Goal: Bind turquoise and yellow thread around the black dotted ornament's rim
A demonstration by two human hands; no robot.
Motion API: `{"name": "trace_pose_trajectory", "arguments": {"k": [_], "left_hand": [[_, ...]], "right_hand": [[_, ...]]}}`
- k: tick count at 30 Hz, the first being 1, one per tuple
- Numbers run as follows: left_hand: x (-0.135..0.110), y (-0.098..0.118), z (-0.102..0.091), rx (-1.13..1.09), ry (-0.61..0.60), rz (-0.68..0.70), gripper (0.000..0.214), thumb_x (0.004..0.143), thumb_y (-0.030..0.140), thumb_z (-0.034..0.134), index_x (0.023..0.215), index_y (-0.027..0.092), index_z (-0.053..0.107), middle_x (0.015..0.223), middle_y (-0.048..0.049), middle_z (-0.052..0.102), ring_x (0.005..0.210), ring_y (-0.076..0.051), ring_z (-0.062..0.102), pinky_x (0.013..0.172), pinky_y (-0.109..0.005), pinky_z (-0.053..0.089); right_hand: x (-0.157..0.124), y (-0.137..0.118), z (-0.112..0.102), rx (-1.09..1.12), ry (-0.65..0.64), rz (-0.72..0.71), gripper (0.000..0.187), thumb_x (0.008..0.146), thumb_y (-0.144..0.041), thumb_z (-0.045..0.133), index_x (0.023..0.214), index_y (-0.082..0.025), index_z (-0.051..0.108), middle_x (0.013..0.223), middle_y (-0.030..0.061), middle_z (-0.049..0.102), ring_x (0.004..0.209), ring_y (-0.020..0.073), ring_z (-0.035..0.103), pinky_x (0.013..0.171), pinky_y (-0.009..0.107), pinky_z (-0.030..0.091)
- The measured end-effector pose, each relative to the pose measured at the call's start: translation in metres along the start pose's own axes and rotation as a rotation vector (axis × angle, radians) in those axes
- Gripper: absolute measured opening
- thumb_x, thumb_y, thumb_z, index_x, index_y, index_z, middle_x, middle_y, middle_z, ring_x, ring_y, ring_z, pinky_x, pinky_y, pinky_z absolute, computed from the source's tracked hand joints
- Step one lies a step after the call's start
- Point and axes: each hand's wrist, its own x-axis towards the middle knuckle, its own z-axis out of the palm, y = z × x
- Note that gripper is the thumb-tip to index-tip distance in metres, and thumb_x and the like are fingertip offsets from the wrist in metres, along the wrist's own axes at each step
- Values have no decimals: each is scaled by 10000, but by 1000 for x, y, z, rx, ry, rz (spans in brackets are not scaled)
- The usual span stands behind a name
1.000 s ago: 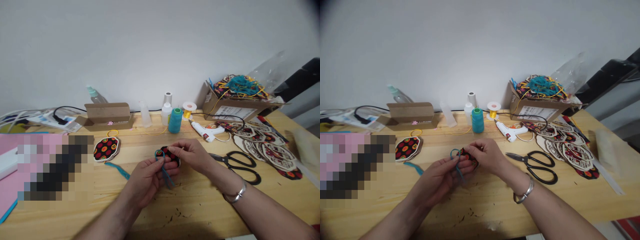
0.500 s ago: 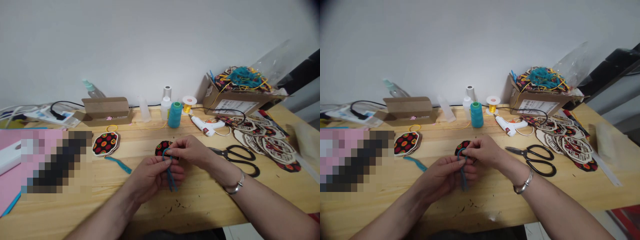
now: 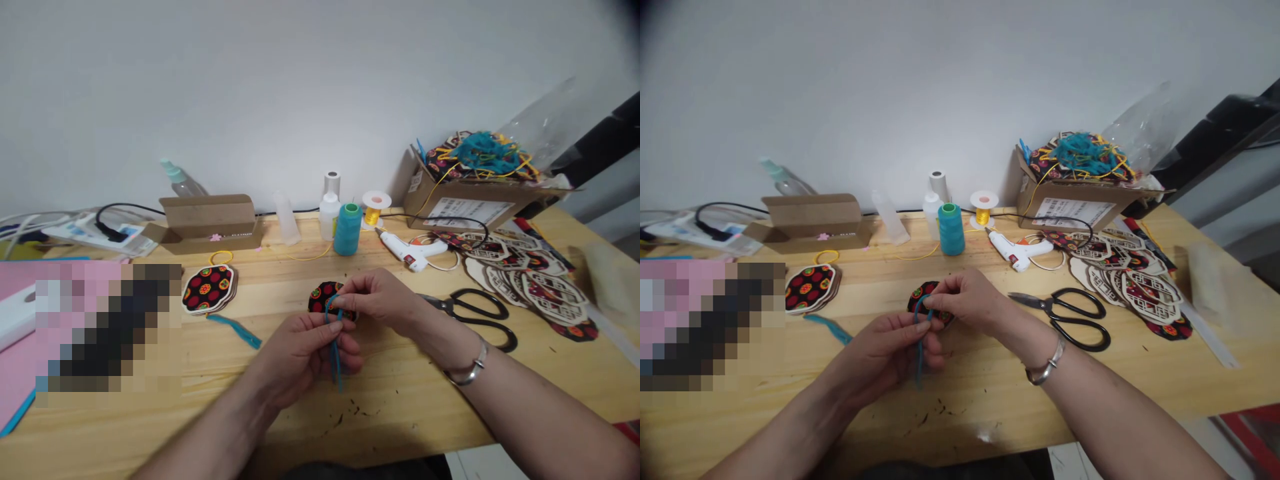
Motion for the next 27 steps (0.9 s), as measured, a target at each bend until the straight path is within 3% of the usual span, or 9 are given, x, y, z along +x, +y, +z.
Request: {"name": "trace_pose_trajectory", "arguments": {"k": [5,10,14,17,24,27], "left_hand": [[-1,-1,1,20,-8,46,96,758,182,595,775,112,659,491,25,545,382,-64,468,516,-256,461],[-2,0,4,75,70,87,109,761,217,601,776,115,635,486,62,413,393,-22,279,371,-131,228],[-2,-1,7,145,134,162,134,788,245,562,891,161,580,489,76,405,382,-32,245,353,-147,179],[-2,-2,8,148,136,211,156,809,246,528,961,221,507,491,93,406,369,-40,224,343,-149,160],[-2,-3,6,120,181,257,72,803,253,554,856,219,520,482,94,452,348,-32,228,334,-139,168],[-3,-1,6,153,166,278,56,785,237,586,808,186,588,529,49,554,371,-34,326,354,-137,234]], "right_hand": [[1,1,-1,-39,57,-34,193,686,-298,626,702,-106,639,579,-3,583,520,79,463,493,204,337],[-5,-5,1,-365,164,-223,127,746,-224,563,723,-136,651,603,-2,601,555,98,484,515,212,348],[-9,-7,3,-567,221,-387,135,785,-174,524,712,-158,637,632,-3,609,593,102,504,555,218,349],[-9,-6,4,-608,256,-420,128,784,-163,530,692,-157,619,634,-4,602,597,104,506,549,217,341],[-10,-6,6,-513,287,-434,147,796,-127,504,735,-157,635,646,-4,628,594,102,539,552,208,364],[-13,-9,5,-519,307,-467,169,791,-104,506,678,-160,620,599,-20,603,557,89,522,529,197,357]]}}
